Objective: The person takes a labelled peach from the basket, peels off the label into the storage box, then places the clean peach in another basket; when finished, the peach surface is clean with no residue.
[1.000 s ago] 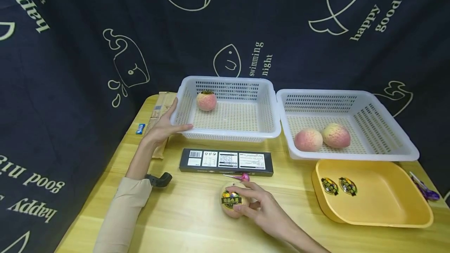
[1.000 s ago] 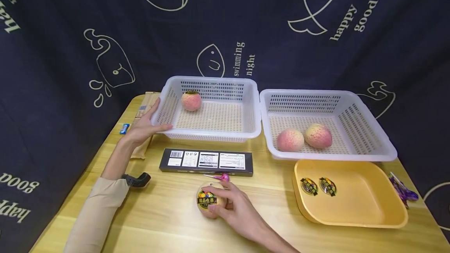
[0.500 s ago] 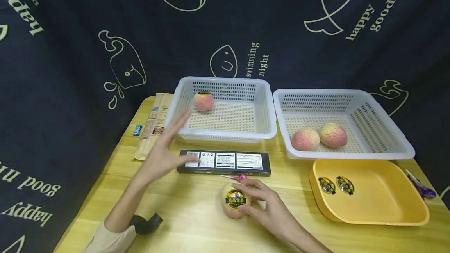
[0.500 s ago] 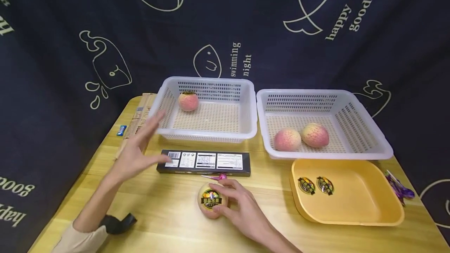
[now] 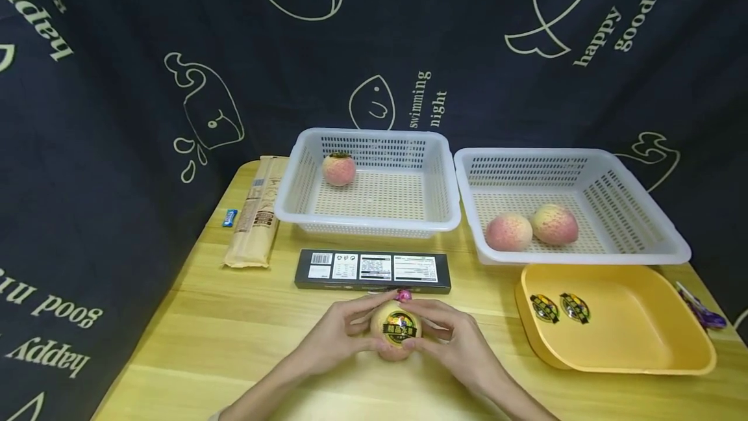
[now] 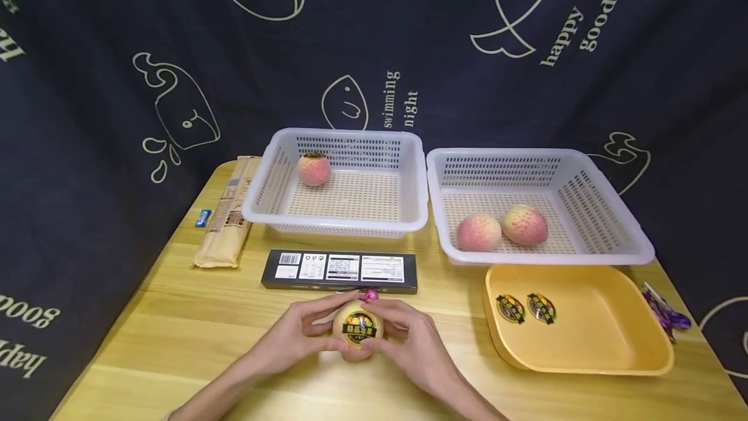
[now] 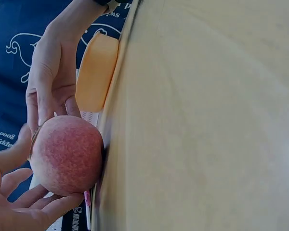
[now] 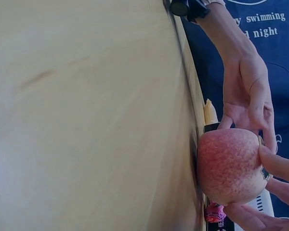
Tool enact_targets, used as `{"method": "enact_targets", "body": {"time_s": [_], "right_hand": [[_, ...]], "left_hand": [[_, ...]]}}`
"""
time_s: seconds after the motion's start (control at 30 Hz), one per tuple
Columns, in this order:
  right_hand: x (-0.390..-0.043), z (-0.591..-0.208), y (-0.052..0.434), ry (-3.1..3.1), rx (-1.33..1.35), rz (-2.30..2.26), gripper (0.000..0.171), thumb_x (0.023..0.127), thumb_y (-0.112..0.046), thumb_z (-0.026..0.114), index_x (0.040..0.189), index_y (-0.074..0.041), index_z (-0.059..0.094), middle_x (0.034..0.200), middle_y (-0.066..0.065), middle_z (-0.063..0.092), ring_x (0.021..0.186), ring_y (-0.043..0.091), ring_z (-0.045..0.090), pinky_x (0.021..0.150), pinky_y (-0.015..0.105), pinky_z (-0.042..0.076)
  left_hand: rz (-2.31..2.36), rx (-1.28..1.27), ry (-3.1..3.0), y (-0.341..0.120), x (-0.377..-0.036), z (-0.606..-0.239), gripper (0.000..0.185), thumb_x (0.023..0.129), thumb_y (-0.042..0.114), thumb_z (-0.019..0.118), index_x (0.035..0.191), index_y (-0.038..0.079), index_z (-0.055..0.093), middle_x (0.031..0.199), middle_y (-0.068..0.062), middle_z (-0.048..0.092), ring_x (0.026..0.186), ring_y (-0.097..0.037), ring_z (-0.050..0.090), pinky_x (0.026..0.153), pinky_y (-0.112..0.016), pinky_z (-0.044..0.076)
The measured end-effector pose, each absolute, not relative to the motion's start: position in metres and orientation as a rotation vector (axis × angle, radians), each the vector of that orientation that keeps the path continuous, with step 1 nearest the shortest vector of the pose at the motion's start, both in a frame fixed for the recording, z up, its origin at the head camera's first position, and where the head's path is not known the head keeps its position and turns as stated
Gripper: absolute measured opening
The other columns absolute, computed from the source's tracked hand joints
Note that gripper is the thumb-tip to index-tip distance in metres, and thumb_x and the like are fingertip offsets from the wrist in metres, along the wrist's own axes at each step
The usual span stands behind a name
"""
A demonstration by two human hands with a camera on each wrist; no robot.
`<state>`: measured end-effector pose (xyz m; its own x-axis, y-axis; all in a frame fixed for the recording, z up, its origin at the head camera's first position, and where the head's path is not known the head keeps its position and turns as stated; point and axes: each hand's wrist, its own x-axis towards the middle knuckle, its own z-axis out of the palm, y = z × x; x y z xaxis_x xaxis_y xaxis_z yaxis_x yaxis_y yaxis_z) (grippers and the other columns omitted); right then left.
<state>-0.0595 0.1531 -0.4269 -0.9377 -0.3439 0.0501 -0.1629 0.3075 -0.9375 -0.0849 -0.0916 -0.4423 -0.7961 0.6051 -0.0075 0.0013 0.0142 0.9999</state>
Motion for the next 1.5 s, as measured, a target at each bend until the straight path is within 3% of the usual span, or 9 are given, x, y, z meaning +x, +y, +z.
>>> {"method": "enact_targets", "body": {"time_s": [0.1, 0.37, 0.7, 0.97, 1.17, 1.5], "right_hand": [[-0.059, -0.427, 0.153, 2.427, -0.463, -1.699, 0.054, 0.082, -0.019, 0.086, 0.133, -0.01, 0.071, 0.135, 0.013, 0.067, 0.124, 0.032, 0.065, 0.098, 0.034, 0.059], [-0.057, -0.429, 0.155, 2.615, -0.393, -1.587, 0.05, 0.073, -0.026, 0.092, 0.121, -0.024, 0.078, 0.127, -0.004, 0.069, 0.111, 0.005, 0.064, 0.093, 0.031, 0.06], [-0.058, -0.43, 0.155, 2.594, -0.393, -1.692, 0.028, 0.079, -0.025, 0.09, 0.105, -0.026, 0.078, 0.119, -0.002, 0.068, 0.107, 0.005, 0.063, 0.09, 0.031, 0.058], [-0.059, -0.414, 0.169, 2.555, -0.535, -1.729, 0.027, 0.083, -0.015, 0.086, 0.107, -0.018, 0.075, 0.088, -0.003, 0.072, 0.075, 0.005, 0.064, 0.067, 0.024, 0.059], [-0.064, -0.388, 0.216, 2.681, -0.599, -1.686, 0.035, 0.085, -0.003, 0.082, 0.118, -0.009, 0.075, 0.088, 0.004, 0.072, 0.075, 0.005, 0.066, 0.064, 0.023, 0.058], [-0.066, -0.379, 0.346, 2.895, -0.234, -1.388, 0.042, 0.09, 0.002, 0.075, 0.131, -0.002, 0.069, 0.09, -0.014, 0.07, 0.073, 0.001, 0.07, 0.06, 0.019, 0.054]], "left_hand": [[1.841, 0.586, 1.876, -0.092, -0.086, -0.443, 0.071, 0.086, -0.001, 0.077, 0.152, 0.01, 0.052, 0.164, -0.012, 0.042, 0.151, -0.037, 0.041, 0.114, -0.031, 0.045], [1.784, 0.602, 1.967, -0.09, -0.089, -0.448, 0.056, 0.088, 0.003, 0.076, 0.141, 0.01, 0.063, 0.158, -0.014, 0.05, 0.149, -0.04, 0.043, 0.114, -0.035, 0.047], [1.731, 0.611, 2.011, -0.088, -0.093, -0.445, 0.05, 0.089, 0.004, 0.076, 0.138, 0.01, 0.066, 0.152, -0.012, 0.057, 0.139, -0.039, 0.054, 0.11, -0.034, 0.052], [1.686, 0.673, 2.075, -0.088, -0.093, -0.442, 0.049, 0.088, 0.007, 0.077, 0.136, 0.012, 0.067, 0.151, -0.01, 0.058, 0.141, -0.036, 0.052, 0.114, -0.037, 0.05], [1.685, 0.691, 2.083, -0.089, -0.092, -0.443, 0.047, 0.088, 0.009, 0.077, 0.135, 0.014, 0.069, 0.149, -0.01, 0.058, 0.139, -0.036, 0.054, 0.112, -0.033, 0.05], [1.662, 0.725, 2.069, -0.095, -0.088, -0.44, 0.048, 0.09, 0.009, 0.076, 0.137, 0.015, 0.068, 0.152, -0.01, 0.056, 0.144, -0.036, 0.049, 0.113, -0.033, 0.05]]}}
